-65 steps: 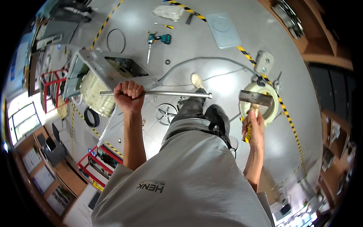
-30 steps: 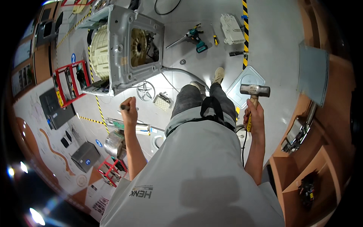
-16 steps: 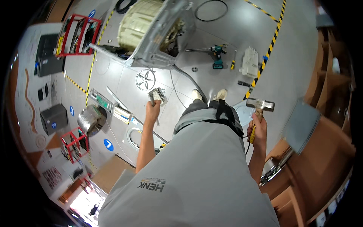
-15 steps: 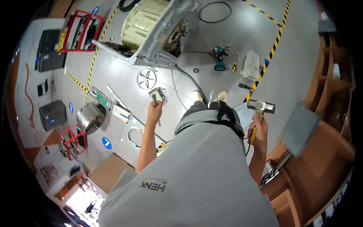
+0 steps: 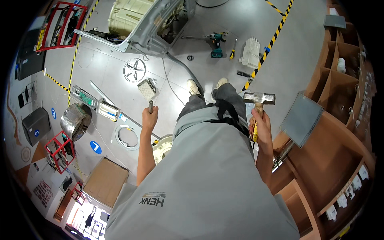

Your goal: The person strikes a metal bar into the central axis of a washing machine drum using a hammer, then stands up and walks around the disassembled unit.

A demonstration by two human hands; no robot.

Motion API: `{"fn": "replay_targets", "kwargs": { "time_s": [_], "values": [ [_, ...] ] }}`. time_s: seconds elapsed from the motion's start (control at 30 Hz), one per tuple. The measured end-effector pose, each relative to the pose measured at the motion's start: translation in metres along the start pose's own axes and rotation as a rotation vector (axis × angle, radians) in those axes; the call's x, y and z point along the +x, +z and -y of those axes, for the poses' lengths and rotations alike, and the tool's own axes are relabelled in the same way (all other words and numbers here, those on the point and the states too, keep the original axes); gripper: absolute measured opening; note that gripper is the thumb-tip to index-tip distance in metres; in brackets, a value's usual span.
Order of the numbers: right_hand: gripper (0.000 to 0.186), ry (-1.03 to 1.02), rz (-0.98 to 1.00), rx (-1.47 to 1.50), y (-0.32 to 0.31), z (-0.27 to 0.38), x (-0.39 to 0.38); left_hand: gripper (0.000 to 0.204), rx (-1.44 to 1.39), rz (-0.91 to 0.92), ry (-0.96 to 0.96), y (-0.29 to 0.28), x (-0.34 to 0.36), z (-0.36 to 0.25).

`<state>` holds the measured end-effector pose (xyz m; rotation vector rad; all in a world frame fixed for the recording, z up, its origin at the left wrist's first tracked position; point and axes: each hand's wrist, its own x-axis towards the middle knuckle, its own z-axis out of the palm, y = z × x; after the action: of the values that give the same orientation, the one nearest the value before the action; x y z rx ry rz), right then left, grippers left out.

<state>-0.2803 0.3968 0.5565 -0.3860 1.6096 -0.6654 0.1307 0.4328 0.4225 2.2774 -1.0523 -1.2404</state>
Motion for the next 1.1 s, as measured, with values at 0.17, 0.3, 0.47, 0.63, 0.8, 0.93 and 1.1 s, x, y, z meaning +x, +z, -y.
{"fn": "replay_targets", "kwargs": {
  "time_s": [0.17,0.3,0.47,0.63,0.8,0.93,1.1],
  "values": [
    [0.025,0.025,-0.004,-0.002,-0.018,0.0,0.009,0.035,0.061,0.013,0.033,0.009,0.006,-0.019],
    [0.025,0.033,0.008,0.022,-0.046,0.007,0.028,0.035,0.081,0.011,0.046,0.03,0.013,-0.044],
    [0.025,0.023,-0.008,0.021,-0.095,0.02,0.059,0.034,0.128,0.061,0.086,0.071,0.014,-0.102],
    [0.026,0.06,-0.025,0.096,-0.144,0.034,0.093,0.034,0.164,0.094,0.117,0.108,0.011,-0.162],
    [0.023,0.099,-0.016,0.129,-0.179,0.054,0.122,0.034,0.204,0.1,0.121,0.134,0.002,-0.206],
    [0.023,0.099,0.024,0.055,-0.191,0.068,0.139,0.033,0.207,0.088,0.106,0.144,-0.006,-0.229],
    [0.023,0.13,0.05,0.047,-0.189,0.076,0.154,0.031,0.228,0.078,0.173,0.151,-0.017,-0.247]
  ]
}}
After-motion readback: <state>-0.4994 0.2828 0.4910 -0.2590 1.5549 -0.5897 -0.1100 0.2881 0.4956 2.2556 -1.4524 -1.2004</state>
